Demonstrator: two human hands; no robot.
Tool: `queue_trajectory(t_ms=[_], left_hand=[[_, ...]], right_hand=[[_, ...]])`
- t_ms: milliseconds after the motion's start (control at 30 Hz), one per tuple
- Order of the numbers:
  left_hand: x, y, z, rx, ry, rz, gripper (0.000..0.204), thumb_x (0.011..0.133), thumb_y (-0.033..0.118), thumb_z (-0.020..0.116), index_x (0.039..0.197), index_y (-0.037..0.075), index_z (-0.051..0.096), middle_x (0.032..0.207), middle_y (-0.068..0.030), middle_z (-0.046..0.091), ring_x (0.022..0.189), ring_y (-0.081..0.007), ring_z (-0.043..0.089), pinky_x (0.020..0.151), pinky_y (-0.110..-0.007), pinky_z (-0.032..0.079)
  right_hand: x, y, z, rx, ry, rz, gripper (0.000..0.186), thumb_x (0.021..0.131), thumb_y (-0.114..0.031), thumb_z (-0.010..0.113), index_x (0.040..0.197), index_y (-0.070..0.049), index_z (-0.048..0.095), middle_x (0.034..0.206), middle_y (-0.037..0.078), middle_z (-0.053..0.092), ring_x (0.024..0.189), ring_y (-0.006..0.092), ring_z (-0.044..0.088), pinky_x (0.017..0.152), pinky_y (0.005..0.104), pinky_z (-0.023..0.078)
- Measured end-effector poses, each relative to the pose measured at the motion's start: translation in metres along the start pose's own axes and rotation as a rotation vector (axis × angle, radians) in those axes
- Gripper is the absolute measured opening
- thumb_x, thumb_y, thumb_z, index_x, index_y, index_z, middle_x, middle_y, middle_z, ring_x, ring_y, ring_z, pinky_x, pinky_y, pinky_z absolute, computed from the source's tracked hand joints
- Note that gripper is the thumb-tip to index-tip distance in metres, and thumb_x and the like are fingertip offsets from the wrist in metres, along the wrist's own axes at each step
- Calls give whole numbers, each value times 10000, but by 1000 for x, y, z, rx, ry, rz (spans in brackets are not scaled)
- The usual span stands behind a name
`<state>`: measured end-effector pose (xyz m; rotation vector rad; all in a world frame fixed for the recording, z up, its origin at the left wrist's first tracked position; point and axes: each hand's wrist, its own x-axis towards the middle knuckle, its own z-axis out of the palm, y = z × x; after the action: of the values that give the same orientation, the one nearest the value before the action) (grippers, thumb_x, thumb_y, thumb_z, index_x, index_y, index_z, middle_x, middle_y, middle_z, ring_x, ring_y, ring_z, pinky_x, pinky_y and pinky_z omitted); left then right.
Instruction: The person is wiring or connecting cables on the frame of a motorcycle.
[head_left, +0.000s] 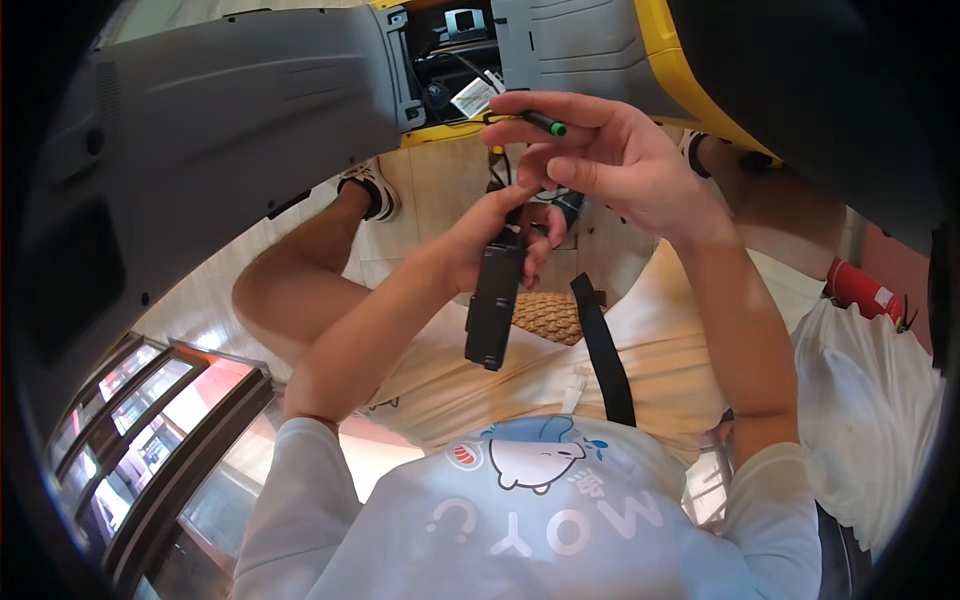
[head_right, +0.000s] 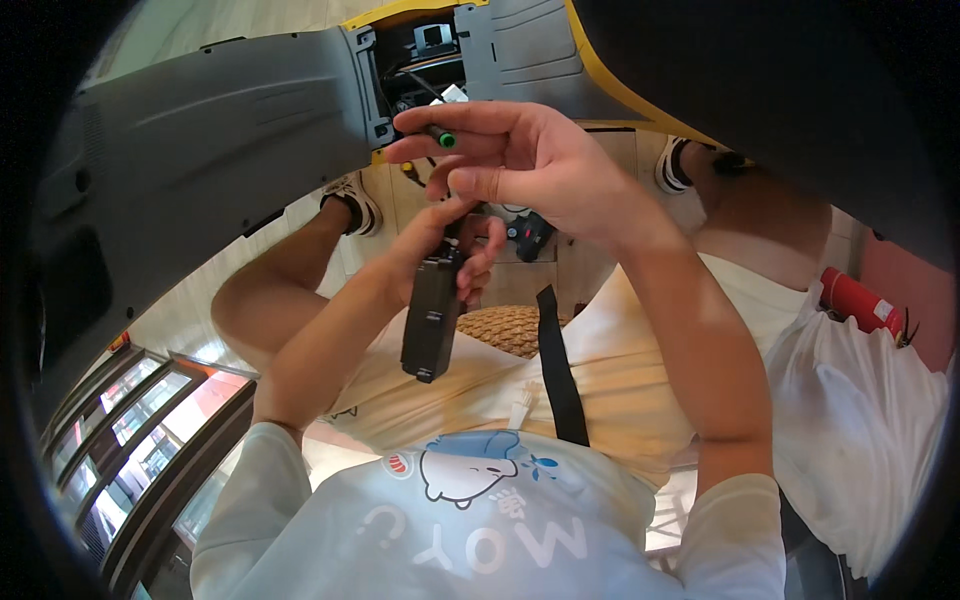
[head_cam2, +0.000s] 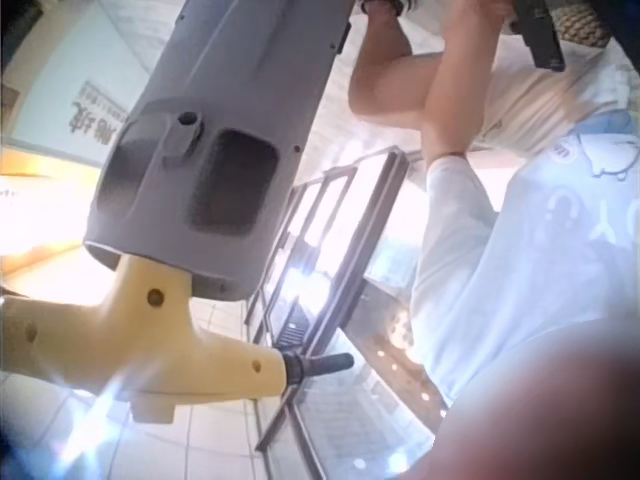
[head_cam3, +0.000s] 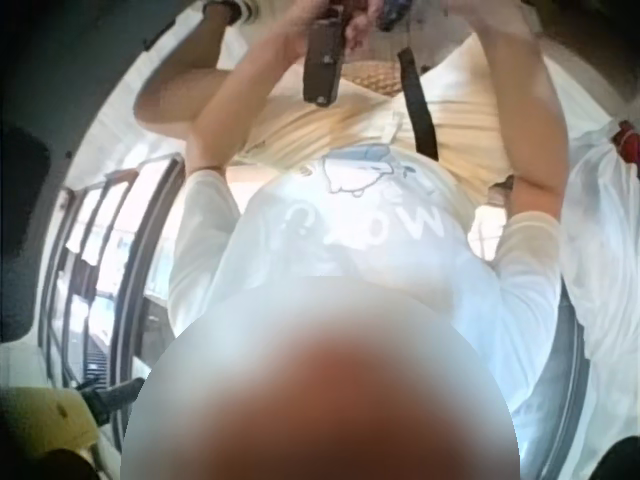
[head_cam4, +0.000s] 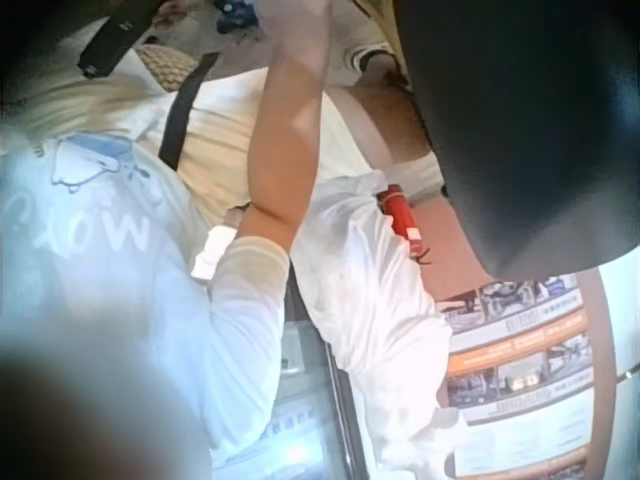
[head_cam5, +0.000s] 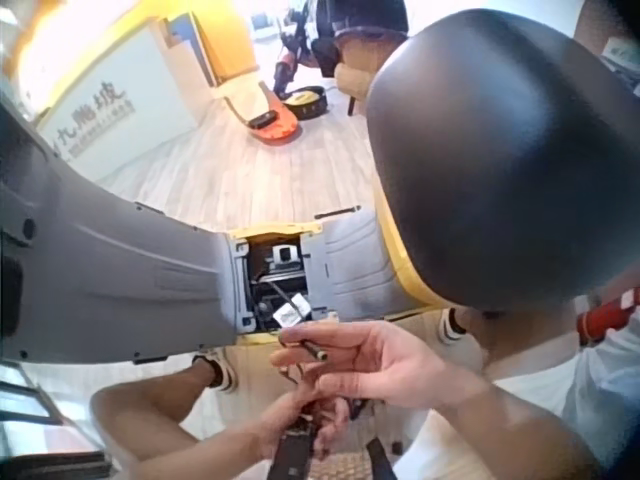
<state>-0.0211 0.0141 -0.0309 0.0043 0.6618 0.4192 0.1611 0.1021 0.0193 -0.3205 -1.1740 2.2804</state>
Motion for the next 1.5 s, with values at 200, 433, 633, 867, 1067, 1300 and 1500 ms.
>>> queue_trajectory(t_ms=[200,433,633,867,1067,1300,1500], left_hand=[[6,-3,5,21,-6,-39,569,950,588,410,818,60,574,546,-29,566,456,-126,564,481,-287,478],[6,-2,4,-33,-11,-50,557,960,571,399,800,62,562,540,-40,570,456,-134,569,492,-319,516],[6,-3,4,-41,-20,-51,550,949,577,413,830,68,585,518,-50,554,430,-139,528,494,-305,472],[7,-6,18,-12,85,-165,611,942,632,390,831,69,599,503,-67,549,407,-160,529,455,-333,459],[8,-11,26,16,72,-237,653,913,676,406,812,56,585,484,-86,528,388,-178,515,450,-336,435],[8,-13,25,55,-13,-227,684,917,680,390,799,35,581,472,-82,516,387,-163,524,448,-321,458],[11,-13,26,29,14,-219,688,926,667,382,809,19,580,477,-74,521,394,-156,547,444,-312,503]], right_hand=[[2,-1,3,-33,45,41,546,873,-65,640,1387,-4,464,1247,133,611,841,97,579,865,261,496],[2,4,1,-43,25,21,558,864,-57,639,1392,-14,465,1243,123,616,830,80,557,861,242,486],[4,6,1,-67,26,17,539,886,-72,623,1397,-17,461,1247,123,615,809,69,540,850,236,483],[5,5,10,-167,191,-20,332,927,-166,646,1212,2,627,975,35,696,739,47,522,679,202,478],[5,3,9,-196,250,-12,283,921,-206,657,1119,-5,682,914,38,717,671,48,504,626,192,461],[5,2,7,-250,249,-7,348,946,-273,615,1149,8,651,1000,148,707,678,52,533,649,184,460],[4,3,4,-241,247,-10,356,941,-281,621,1160,-1,646,1003,136,706,669,50,516,645,181,459]])
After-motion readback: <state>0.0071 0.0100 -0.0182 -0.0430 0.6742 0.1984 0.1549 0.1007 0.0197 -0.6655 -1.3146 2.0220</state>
